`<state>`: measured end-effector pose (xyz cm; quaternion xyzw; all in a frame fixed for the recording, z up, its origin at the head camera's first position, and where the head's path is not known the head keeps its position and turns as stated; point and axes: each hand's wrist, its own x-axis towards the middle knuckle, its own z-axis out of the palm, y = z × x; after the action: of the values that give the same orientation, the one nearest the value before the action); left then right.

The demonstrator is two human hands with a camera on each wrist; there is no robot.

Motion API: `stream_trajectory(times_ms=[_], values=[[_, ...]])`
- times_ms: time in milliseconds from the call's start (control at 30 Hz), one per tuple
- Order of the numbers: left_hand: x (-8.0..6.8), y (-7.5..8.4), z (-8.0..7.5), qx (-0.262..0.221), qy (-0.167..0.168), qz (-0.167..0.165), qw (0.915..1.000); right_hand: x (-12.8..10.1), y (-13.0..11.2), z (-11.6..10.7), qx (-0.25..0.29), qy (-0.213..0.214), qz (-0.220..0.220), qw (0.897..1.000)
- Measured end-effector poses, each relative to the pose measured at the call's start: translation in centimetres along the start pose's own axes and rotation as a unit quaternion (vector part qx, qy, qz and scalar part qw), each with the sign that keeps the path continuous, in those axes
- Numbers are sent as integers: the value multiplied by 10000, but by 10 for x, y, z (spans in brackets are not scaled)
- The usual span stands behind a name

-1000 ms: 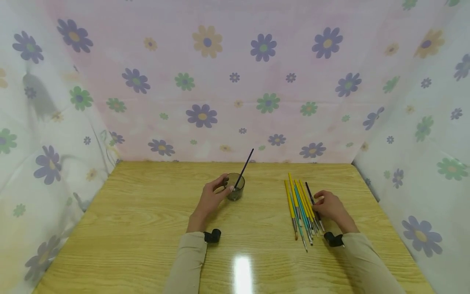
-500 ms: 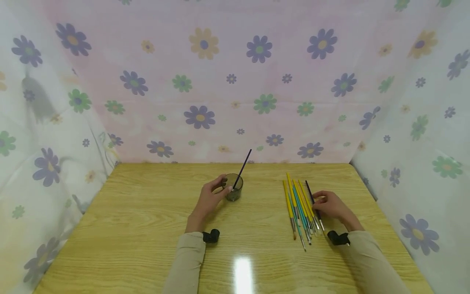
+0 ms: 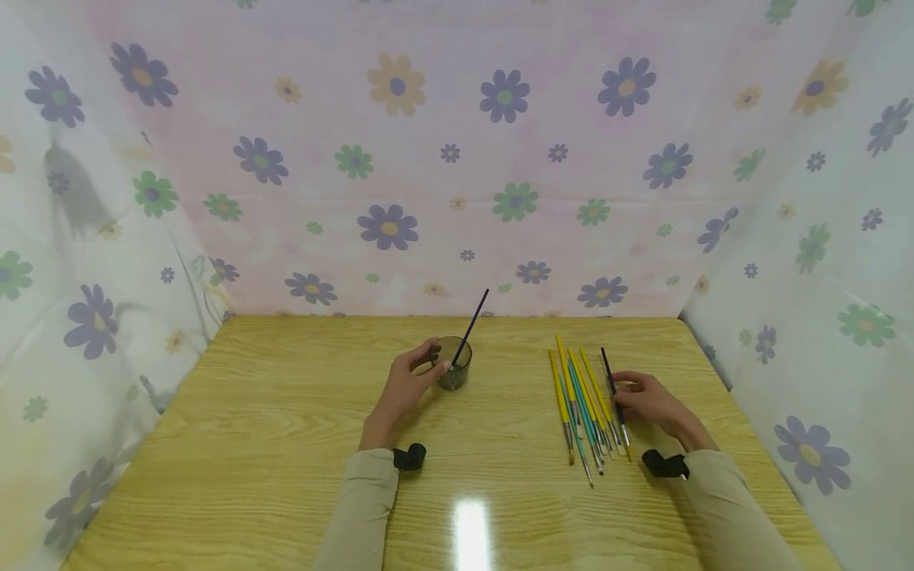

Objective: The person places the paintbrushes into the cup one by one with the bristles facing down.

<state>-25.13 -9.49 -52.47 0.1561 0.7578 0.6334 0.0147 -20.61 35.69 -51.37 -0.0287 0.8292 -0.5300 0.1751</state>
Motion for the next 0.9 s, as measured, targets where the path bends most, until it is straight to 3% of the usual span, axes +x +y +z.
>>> stream_trajectory(times_ms=[233,500,767,900], values=[[-1,2,-1,18,-32,-127,9999,-2,2,-3,495,-31,-12,9988],[1,1,0,108,-19,-78,9999,-5,6,-2,1116,241,-108,9934],[1,0,-1,125,4,-85,9999,-9,6,5,1197,703,-534,9889],[1,0,-1,58,16,-93,9999,-10,4,11,1475,786,-897,9818]])
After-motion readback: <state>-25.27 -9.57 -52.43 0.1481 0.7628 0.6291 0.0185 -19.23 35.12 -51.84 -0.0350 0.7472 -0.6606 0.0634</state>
